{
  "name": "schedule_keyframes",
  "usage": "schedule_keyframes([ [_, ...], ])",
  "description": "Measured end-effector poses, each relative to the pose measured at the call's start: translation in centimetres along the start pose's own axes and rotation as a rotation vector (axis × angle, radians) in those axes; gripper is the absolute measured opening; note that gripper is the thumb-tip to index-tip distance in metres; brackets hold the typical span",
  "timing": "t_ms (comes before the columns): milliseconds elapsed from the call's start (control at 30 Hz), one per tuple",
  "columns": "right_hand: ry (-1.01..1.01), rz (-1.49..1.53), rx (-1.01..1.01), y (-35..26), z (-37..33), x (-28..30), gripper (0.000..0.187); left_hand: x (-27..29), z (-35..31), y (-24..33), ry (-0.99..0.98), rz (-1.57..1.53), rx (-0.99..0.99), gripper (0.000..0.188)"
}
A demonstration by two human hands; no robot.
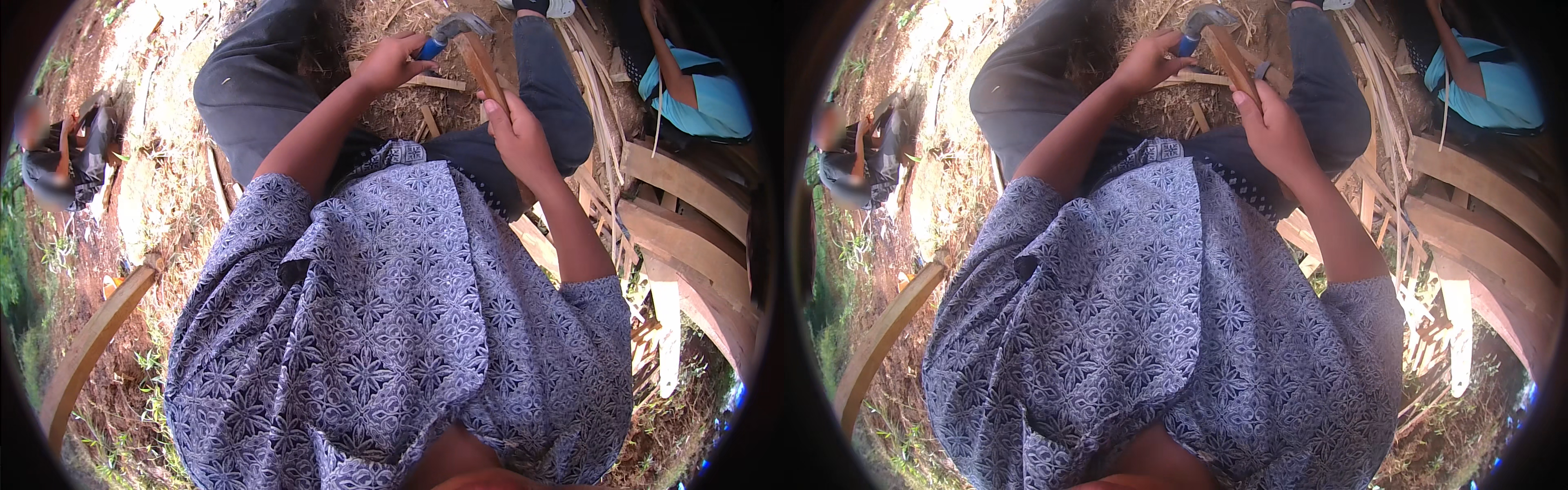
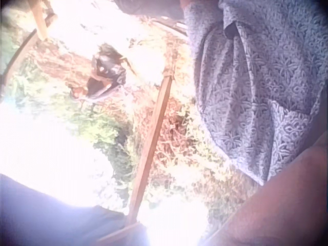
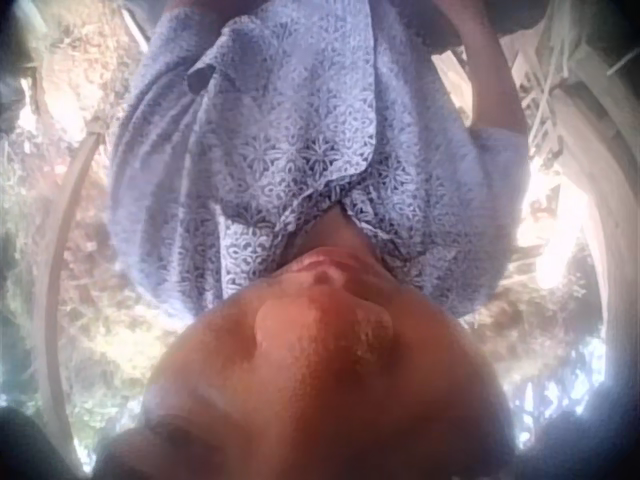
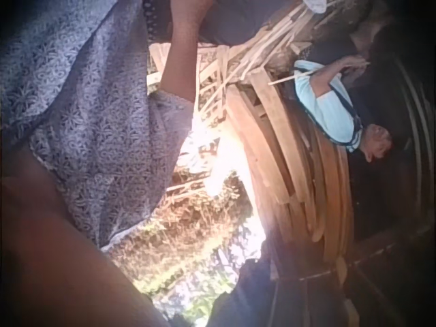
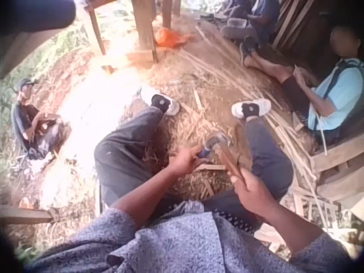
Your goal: The person sits on the ground and uses a chisel and hammer to carve thin strips of wood. They repeatedly position the chisel on the wood and strike it with the hammer to shape the material.
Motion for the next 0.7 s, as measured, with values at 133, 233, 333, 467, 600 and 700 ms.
schedule_keyframes([
  [133, 0.322, 0.33, 0.224, -7.8, -0.1, 3.0, 0.04, 0.4, -0.4, -0.6, 0.022, 0.039, 0.035, 0.034],
  [233, 0.417, 0.361, 0.456, -6.1, -0.7, 3.4, 0.041, 0.0, 0.3, -0.2, -0.071, -0.027, 0.114, 0.033],
  [333, -0.019, -0.133, -0.088, 1.0, 1.2, 0.7, 0.03, 0.2, 0.0, -0.6, -0.066, 0.01, 0.061, 0.034],
  [467, 0.262, 0.287, 0.086, -4.4, 0.1, 2.6, 0.029, 0.6, -0.2, -1.2, -0.067, -0.025, 0.087, 0.033],
  [600, 0.268, 0.209, 0.2, -4.4, -0.9, 1.8, 0.03, 0.3, 0.3, -0.1, -0.077, 0.001, 0.048, 0.033],
  [700, -0.006, -0.024, 0.041, 0.2, -0.3, 0.2, 0.035, -0.4, -0.2, 0.5, -0.109, 0.055, 0.016, 0.034],
])
Point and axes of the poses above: each hand's wrist, its own z-axis towards the middle knuckle, its own x-axis out of the back of the hand, y = z × x, the point moved 4 cm from there along z, towards the middle knuckle, and after that the axes turned 14 degrees about x, right-handed, at the moved point
